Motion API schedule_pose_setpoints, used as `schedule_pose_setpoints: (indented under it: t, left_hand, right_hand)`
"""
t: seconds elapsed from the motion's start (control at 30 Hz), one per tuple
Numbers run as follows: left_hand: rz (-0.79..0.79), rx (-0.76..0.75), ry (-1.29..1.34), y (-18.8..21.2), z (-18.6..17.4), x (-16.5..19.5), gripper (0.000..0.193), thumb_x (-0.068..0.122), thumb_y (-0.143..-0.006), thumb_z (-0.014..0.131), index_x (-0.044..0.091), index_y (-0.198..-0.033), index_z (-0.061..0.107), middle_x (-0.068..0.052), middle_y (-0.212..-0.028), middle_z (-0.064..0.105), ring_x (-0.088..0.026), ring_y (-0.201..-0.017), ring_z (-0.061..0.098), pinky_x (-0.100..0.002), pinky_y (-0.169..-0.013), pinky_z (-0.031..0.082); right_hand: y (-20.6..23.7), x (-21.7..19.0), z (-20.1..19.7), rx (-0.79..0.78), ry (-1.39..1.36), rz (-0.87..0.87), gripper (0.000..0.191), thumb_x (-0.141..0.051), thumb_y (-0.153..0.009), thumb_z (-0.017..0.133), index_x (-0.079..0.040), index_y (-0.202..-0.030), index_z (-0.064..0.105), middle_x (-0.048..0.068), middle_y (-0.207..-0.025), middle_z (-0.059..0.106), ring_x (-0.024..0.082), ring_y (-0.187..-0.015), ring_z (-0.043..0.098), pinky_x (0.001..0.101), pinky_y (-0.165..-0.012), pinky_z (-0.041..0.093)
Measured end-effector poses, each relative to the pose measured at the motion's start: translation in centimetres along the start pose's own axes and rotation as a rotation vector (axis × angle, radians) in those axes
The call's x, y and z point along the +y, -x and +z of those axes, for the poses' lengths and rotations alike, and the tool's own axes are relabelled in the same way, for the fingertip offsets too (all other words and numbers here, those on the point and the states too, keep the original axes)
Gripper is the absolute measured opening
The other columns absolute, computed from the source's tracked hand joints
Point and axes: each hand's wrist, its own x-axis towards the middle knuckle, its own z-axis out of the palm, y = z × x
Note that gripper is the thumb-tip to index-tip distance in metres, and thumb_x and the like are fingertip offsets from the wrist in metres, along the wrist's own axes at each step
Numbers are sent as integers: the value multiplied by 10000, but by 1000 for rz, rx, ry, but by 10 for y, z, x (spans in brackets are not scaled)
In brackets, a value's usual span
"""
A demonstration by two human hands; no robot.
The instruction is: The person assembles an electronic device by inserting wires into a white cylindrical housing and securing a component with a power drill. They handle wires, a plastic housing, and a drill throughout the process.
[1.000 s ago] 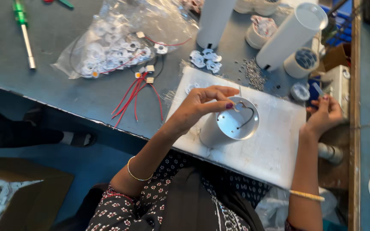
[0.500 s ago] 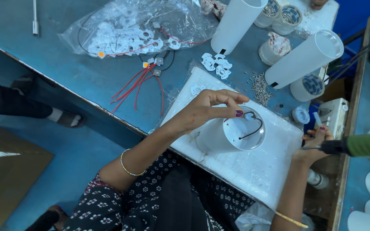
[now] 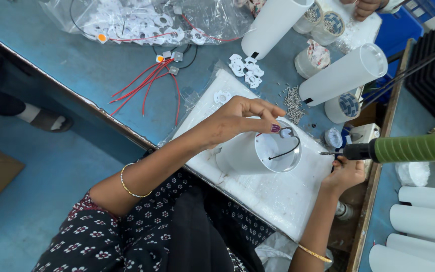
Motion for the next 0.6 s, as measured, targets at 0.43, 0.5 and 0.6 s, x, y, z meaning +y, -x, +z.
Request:
schedule_pose_setpoints:
  t: [0.43,0.5,0.6]
  left_hand:
    - [8,-7,51,-4,-2,-5,176,201,-850,739,39,-890,793,-157,-1395,648,-247,-1208,661,-377,-1077,479]
    - [16,-12,63,-4,-3,-7,175,201,-857,741,36,-890,789,-158,-1396,648,-246,-1198,662,-378,-1071,484]
    - [26,-26,64,-5,-3,-8,178,195,-867,736,33,-913,791,-158,-1395,646,-238,-1200,653,-374,-1073,478]
  right_hand:
    - [-15,9,-7,167,-73,208,70,-74,-998,599,-35,-1005,657,46,-835,645,125,-655,614,239,-516,465]
    - [-16,11,-8,112,-24,159,55,-78,-1017,618,-39,-1027,654,40,-873,647,118,-703,621,241,-548,468]
    - [-13,9,-7,63,-2,121,69,-105,-1043,634,-40,-1052,654,35,-903,656,110,-728,613,240,-580,477]
